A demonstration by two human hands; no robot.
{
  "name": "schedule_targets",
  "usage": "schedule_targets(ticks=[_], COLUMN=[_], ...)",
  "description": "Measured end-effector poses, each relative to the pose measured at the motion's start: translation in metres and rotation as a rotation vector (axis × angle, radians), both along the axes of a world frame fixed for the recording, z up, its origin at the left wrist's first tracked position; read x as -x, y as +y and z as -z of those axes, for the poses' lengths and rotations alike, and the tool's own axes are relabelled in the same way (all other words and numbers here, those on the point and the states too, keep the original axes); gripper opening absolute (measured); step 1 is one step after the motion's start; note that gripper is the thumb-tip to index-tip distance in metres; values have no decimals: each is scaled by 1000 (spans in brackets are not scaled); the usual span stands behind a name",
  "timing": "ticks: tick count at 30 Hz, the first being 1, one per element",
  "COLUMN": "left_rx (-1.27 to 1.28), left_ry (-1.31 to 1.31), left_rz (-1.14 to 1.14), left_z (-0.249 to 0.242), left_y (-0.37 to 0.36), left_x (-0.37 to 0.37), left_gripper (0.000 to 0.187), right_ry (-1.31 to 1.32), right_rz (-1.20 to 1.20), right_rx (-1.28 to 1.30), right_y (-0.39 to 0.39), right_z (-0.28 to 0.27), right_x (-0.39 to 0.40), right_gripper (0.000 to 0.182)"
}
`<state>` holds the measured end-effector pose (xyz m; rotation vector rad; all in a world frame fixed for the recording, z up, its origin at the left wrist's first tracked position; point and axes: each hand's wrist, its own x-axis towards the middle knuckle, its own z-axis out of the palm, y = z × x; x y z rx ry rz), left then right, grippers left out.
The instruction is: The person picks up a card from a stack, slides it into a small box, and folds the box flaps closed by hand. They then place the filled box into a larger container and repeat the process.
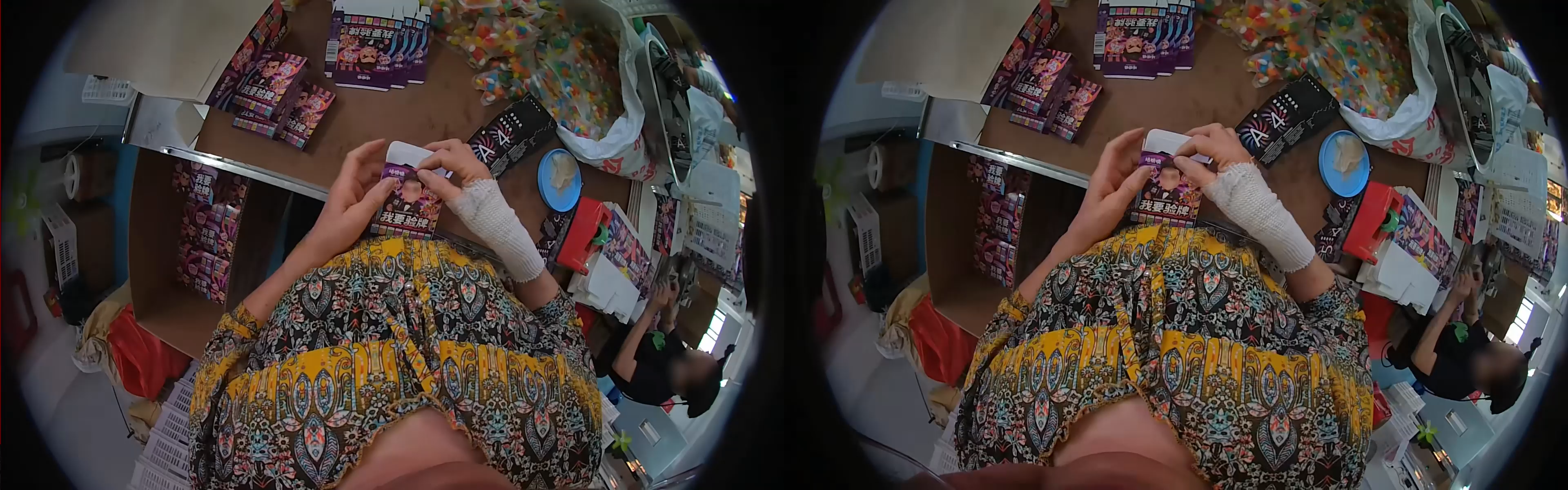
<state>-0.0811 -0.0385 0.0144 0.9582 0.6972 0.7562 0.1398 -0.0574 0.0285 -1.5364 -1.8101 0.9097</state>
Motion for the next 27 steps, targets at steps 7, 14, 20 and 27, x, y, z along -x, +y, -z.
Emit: schedule_targets(ticks=[7,14,20,27], left_rx=[-13,36,90,78], left_ry=[9,102,148,95], left_rz=[19,18,-42,-34], left_z=[0,10,13,22], left_y=[-9,-9,-5,-1], left_x=[0,7,15,9], left_gripper=[39,28,26,29], right_ry=[-25,-132,43,745], right_rz=[-212,-149,213,402], right_rx=[138,-86,-110,352], right_y=[27,22,-4,-19], right_z=[3,8,7,22], right_x=[8,18,1,12], right_gripper=[12,15,17,26])
